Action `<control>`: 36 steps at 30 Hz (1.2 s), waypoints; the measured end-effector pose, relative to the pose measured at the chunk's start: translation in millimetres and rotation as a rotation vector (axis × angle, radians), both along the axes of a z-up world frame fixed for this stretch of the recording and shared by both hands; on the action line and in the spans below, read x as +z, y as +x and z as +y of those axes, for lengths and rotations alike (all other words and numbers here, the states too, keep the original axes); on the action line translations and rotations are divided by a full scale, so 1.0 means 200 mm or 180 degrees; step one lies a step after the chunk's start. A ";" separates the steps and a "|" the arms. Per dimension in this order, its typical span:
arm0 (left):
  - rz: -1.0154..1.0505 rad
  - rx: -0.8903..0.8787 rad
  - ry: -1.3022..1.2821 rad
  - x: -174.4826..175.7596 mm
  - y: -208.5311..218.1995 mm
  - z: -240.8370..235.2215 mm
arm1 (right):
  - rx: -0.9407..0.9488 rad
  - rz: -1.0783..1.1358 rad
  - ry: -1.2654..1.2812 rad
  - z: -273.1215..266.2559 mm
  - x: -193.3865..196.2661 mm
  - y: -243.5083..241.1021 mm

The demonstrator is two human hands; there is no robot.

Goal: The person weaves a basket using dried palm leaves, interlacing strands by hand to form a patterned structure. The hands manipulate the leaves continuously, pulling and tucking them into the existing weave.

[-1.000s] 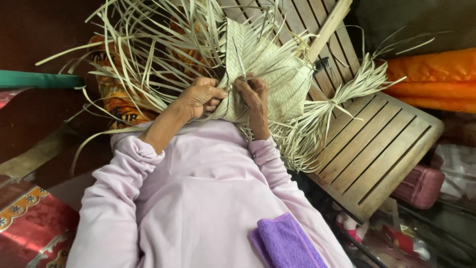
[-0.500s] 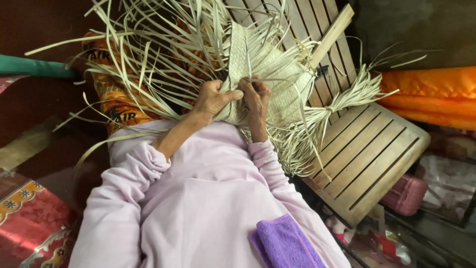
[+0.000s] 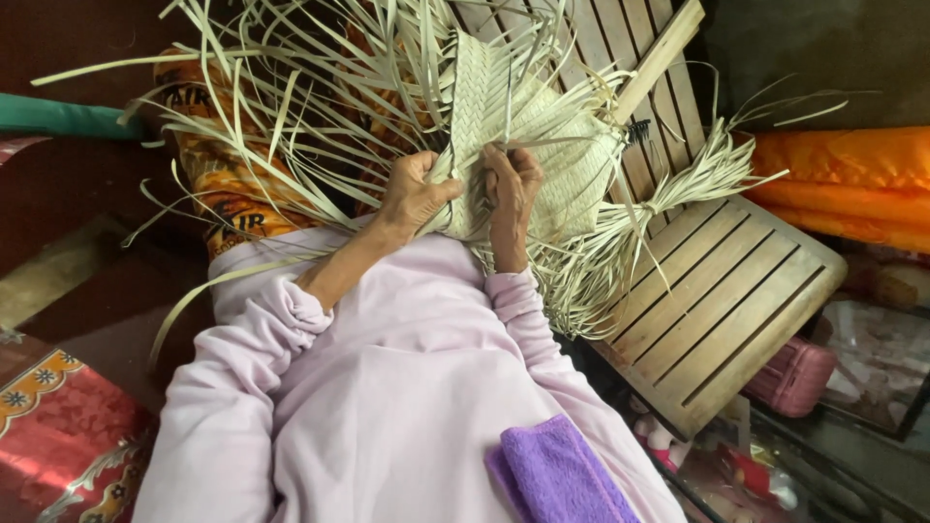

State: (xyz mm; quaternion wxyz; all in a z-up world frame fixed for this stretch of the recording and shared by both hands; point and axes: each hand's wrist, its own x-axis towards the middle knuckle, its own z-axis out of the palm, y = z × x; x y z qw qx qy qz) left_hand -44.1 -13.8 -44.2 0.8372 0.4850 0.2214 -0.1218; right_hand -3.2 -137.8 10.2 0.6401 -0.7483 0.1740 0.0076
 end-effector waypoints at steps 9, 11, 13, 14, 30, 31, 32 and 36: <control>0.0011 -0.0028 -0.0102 -0.06 0.01 0.02 | -0.0070 -0.0068 0.0066 0.02 0.03 0.00; 0.0125 0.0015 -0.0181 -0.03 0.00 0.02 | -0.0015 -0.0089 0.0030 0.04 0.06 0.00; 0.0238 0.0055 -0.0264 -0.03 0.00 0.02 | 0.0038 -0.0109 -0.0008 0.05 0.07 0.00; 0.0278 0.0074 -0.0237 -0.05 0.01 0.02 | 0.0032 -0.0105 -0.0023 0.05 0.08 0.00; 0.0202 0.0021 -0.0040 -0.15 0.03 -0.02 | 0.0141 -0.0210 0.0036 0.04 0.10 0.01; 0.0205 0.0016 -0.0042 -0.13 0.02 -0.02 | 0.0136 -0.0207 0.0034 0.04 0.10 0.01; 0.0148 0.0001 0.0009 -0.11 0.02 -0.01 | 0.0116 -0.0214 0.0029 0.04 0.10 0.01; 0.0074 -0.0025 0.0149 -0.08 0.02 0.00 | 0.0104 -0.0252 0.0055 0.05 0.11 0.01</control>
